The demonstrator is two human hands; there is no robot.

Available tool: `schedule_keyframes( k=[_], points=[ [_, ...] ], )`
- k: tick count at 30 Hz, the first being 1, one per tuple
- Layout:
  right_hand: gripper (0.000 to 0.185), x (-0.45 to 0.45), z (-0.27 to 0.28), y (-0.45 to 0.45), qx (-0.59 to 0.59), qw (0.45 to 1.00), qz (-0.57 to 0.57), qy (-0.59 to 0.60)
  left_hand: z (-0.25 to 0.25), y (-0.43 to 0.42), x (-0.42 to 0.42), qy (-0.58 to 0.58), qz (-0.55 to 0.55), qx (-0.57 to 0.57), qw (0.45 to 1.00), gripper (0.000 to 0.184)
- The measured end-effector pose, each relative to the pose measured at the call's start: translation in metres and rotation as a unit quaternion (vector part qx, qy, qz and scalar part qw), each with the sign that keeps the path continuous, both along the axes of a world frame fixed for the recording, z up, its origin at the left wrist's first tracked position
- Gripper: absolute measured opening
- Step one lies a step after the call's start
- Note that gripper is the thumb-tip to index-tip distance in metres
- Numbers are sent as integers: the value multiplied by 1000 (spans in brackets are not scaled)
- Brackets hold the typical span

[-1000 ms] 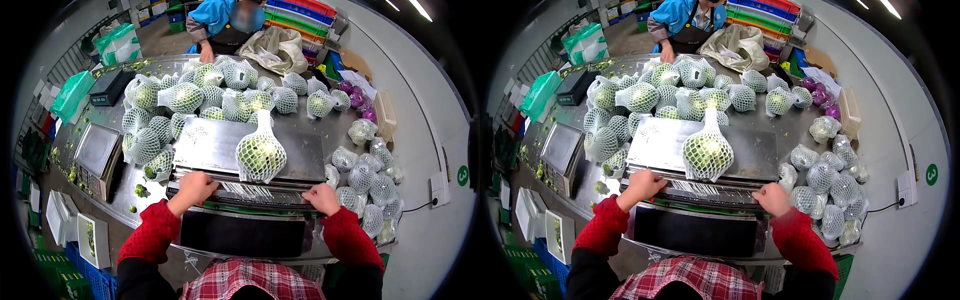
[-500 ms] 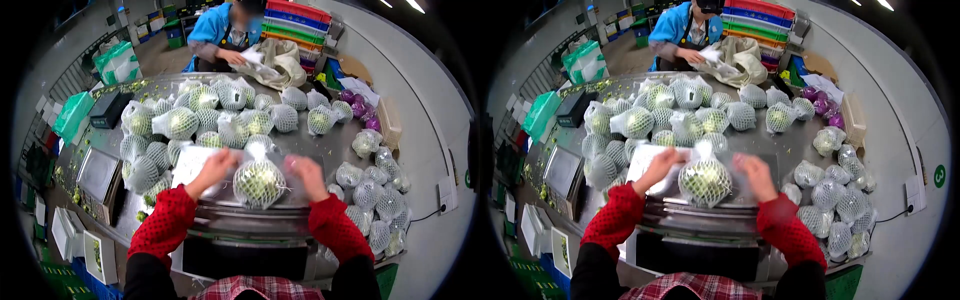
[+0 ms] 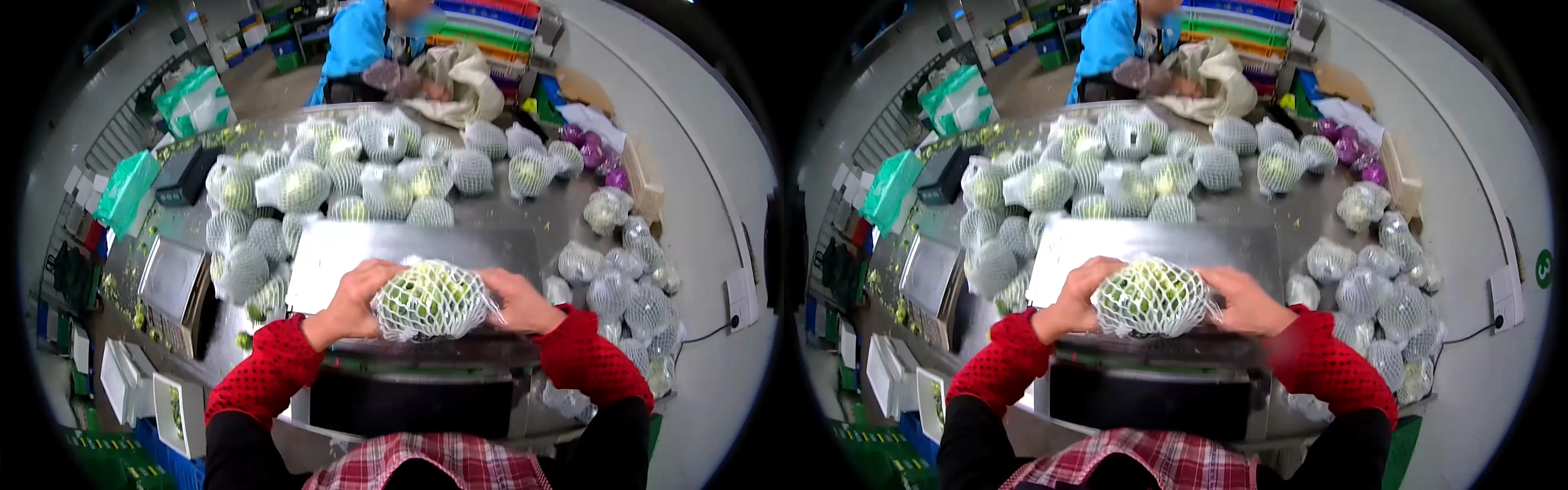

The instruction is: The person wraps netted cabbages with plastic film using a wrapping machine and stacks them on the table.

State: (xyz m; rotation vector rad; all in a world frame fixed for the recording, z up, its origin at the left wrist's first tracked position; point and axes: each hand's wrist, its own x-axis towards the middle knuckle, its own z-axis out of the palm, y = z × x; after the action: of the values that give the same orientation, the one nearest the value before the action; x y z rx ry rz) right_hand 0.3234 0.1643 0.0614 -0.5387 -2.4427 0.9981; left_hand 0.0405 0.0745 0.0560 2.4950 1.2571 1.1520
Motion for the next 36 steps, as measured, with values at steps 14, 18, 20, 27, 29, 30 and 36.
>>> schedule_keyframes(
  k=[14,18,20,27,29,30,36],
  points=[
    [43,53,-15,-217,-604,744,-251,139,-41,-246,56,-572,177,-462,654,27],
    [30,77,-18,-227,-465,806,-364,47,-33,-274,58,-552,346,-428,627,35],
    [30,108,-28,-252,-519,764,-383,-8,-45,-305,40,-530,347,-455,626,36],
    [27,60,-212,-336,-342,869,-237,-268,-222,-315,100,-282,87,-552,780,32],
    [27,33,-209,-325,-367,867,-209,-265,-212,-290,125,-194,53,-426,882,37],
    [28,29,-199,-319,-393,865,-204,-238,-179,-271,130,-241,43,-354,903,28],
    [46,46,-112,-314,-645,738,-186,74,-12,-202,138,-304,-322,-263,857,28]
  ],
)
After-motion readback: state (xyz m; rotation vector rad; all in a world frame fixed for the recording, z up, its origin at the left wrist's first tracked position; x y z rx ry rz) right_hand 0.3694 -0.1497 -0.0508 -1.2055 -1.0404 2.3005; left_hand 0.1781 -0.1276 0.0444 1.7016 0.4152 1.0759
